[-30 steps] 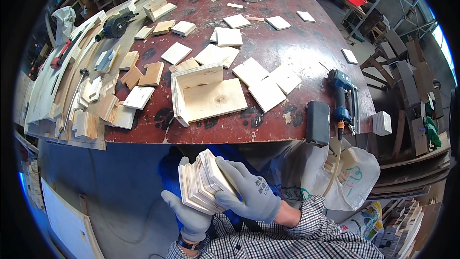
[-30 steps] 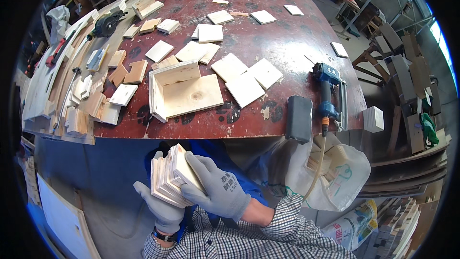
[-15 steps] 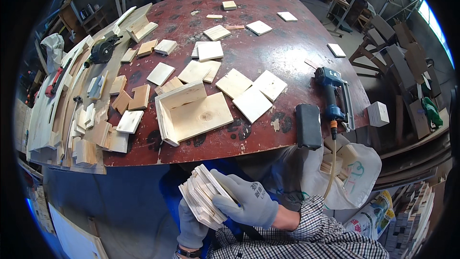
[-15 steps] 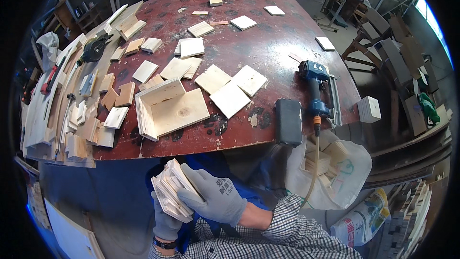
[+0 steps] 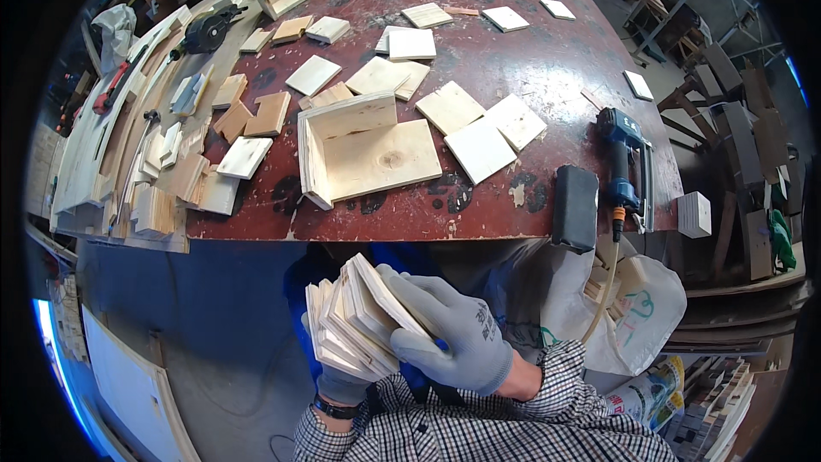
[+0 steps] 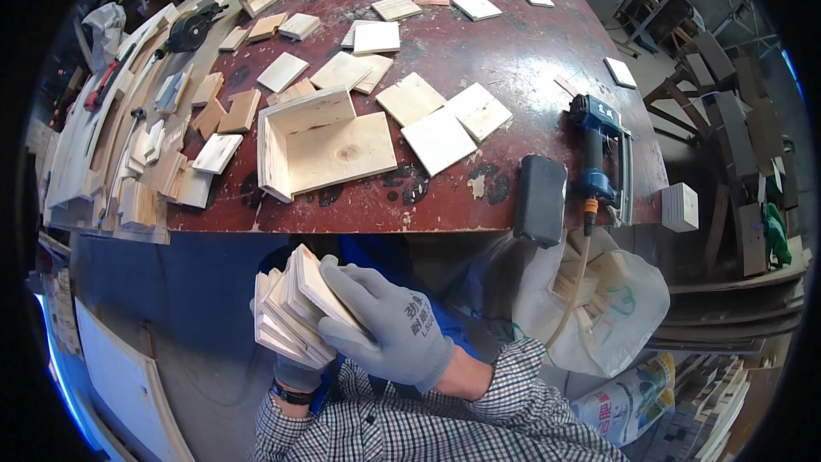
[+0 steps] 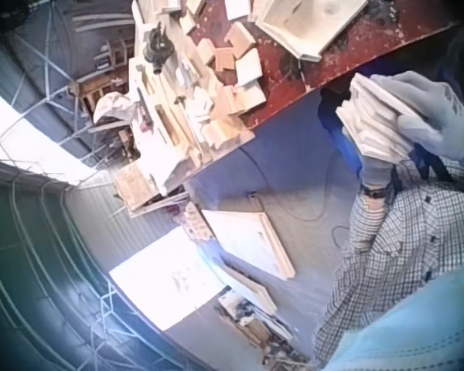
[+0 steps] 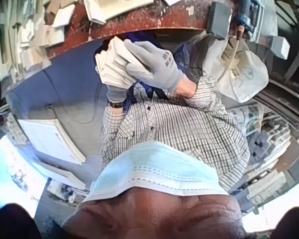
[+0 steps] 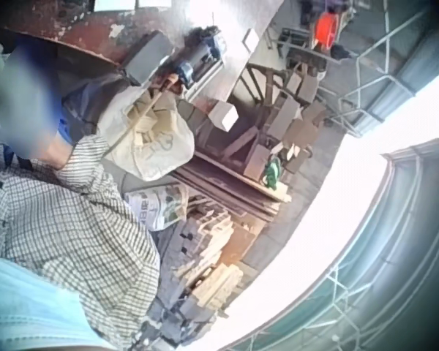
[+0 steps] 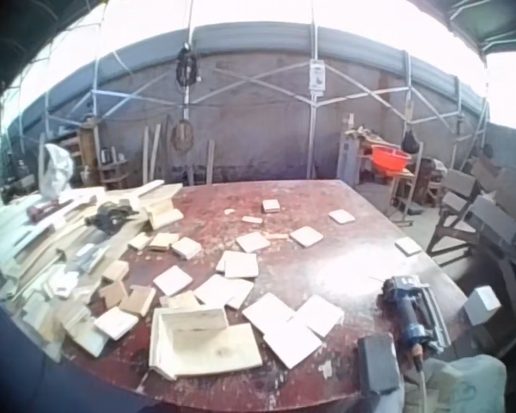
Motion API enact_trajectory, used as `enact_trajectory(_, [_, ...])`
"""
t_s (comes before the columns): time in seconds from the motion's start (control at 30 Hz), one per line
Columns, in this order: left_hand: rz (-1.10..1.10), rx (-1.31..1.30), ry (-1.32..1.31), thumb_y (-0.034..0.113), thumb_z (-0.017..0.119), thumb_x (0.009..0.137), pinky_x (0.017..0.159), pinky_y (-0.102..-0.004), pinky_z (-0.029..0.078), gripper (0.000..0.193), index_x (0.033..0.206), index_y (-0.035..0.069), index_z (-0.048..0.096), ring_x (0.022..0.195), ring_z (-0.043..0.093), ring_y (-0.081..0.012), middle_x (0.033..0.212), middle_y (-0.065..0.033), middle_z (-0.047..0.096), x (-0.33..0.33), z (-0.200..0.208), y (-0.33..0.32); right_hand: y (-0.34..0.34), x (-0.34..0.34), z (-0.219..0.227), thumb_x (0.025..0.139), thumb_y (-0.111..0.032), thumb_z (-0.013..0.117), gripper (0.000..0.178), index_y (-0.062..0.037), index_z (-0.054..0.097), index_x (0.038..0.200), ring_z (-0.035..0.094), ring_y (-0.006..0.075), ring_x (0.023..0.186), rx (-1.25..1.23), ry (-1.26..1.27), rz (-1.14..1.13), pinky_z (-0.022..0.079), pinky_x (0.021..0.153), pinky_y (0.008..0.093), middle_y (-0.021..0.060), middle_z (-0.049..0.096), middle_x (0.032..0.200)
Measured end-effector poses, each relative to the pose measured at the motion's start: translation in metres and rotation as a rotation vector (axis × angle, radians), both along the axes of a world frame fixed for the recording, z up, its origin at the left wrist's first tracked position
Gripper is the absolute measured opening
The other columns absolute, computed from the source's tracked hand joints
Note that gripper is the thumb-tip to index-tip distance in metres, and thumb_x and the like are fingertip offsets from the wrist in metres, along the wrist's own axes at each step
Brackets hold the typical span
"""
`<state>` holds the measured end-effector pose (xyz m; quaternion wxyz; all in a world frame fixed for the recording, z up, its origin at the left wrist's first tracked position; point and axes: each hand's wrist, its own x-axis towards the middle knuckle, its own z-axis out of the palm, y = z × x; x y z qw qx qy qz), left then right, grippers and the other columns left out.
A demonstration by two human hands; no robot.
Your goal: The person assembles small wooden boxes by hand, picking up individual wooden pieces from a cluttered workbench and fitting them together. The person repeatedly stacks completed boxes and continues assembling new ones throughout the clip.
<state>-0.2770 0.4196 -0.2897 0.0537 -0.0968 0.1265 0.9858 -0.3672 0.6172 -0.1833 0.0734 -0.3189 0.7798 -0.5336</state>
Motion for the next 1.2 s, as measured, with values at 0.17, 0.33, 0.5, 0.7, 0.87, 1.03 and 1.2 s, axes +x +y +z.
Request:
enact_trajectory(0.17, [0.216, 0.69, -0.054, 0.069, 0.024, 0.111, 0.123, -0.0578, 0.042, 0.078, 0.17, 0.017, 0.022, 0.152, 0.043, -0.035, 0.169, -0.0155, 0.037, 0.006, -0.023, 0.005, 0.011, 0.005, 0.016, 0.107, -0.036, 0.064, 0.06, 0.0034, 0.054, 0.152, 0.072, 0.0428, 0.118, -0.108, -0.174, 0.025, 0.058, 0.1, 0.0434, 0.0287, 0.063, 0.141])
enact_trajectory(0.33, [0.257, 0.804, 0.087, 0.066, 0.037, 0.11, 0.123, -0.0588, 0.042, 0.081, 0.17, 0.013, 0.022, 0.151, 0.046, -0.0379, 0.169, -0.0176, 0.037, -0.005, 0.008, 0.011, 0.017, 0.007, 0.013, 0.111, -0.031, 0.054, 0.047, 0.0097, 0.061, 0.134, 0.076, 0.0221, 0.092, -0.154, -0.433, -0.027, 0.059, 0.077, 0.0315, 0.0214, 0.073, 0.116])
enact_trajectory(0.5, [0.077, 0.412, 0.238, 0.065, 0.066, 0.098, 0.125, -0.0648, 0.036, 0.101, 0.169, 0.008, 0.023, 0.153, 0.041, -0.0449, 0.168, -0.0225, 0.037, -0.016, 0.019, 0.014, 0.02, 0.0, 0.006, 0.114, -0.036, 0.044, 0.051, 0.0098, 0.064, 0.123, 0.067, 0.0115, 0.072, -0.351, -0.534, -0.216, 0.052, 0.062, 0.0234, 0.012, 0.075, 0.089])
enact_trajectory(0.7, [0.036, 0.517, 0.284, 0.061, 0.077, 0.092, 0.125, -0.0658, 0.035, 0.109, 0.169, 0.005, 0.021, 0.154, 0.037, -0.049, 0.167, -0.0257, 0.039, -0.009, 0.021, 0.009, 0.041, -0.033, 0.006, 0.115, -0.029, 0.048, 0.039, 0.0042, 0.068, 0.112, 0.062, 0.0088, 0.072, 0.031, -0.168, -0.462, 0.047, 0.063, 0.0235, 0.0064, 0.071, 0.088])
enact_trajectory(0.87, [0.011, 0.627, 0.276, 0.059, 0.08, 0.091, 0.125, -0.0669, 0.035, 0.112, 0.168, 0.002, 0.022, 0.154, 0.038, -0.0495, 0.166, -0.0279, 0.039, -0.006, 0.021, 0.003, 0.063, -0.063, 0.008, 0.109, -0.019, 0.054, 0.038, -0.0002, 0.064, 0.14, 0.067, 0.0319, 0.094, 0.453, 0.347, -0.428, 0.054, 0.085, 0.0404, 0.0174, 0.069, 0.119])
enact_trajectory(1.03, [-0.02, 0.642, 0.297, 0.059, 0.072, 0.095, 0.127, -0.0654, 0.032, 0.101, 0.166, 0.002, 0.028, 0.152, 0.041, -0.0475, 0.163, -0.0261, 0.043, -0.003, 0.012, -0.004, 0.066, -0.072, 0.009, 0.104, -0.029, 0.064, 0.048, -0.0116, 0.062, 0.149, 0.066, 0.0338, 0.104, 0.803, 0.681, -0.312, 0.051, 0.093, 0.0477, 0.0116, 0.069, 0.129])
enact_trajectory(1.2, [0.011, 0.659, 0.339, 0.061, 0.053, 0.107, 0.126, -0.0655, 0.035, 0.078, 0.163, 0.008, 0.042, 0.149, 0.047, -0.0449, 0.161, -0.0231, 0.047, 0.0, 0.03, -0.006, 0.068, -0.07, -0.005, 0.099, -0.026, 0.07, 0.045, -0.0187, 0.066, 0.143, 0.065, 0.0315, 0.11, 0.863, 0.713, -0.278, 0.05, 0.094, 0.0464, 0.0073, 0.067, 0.133])
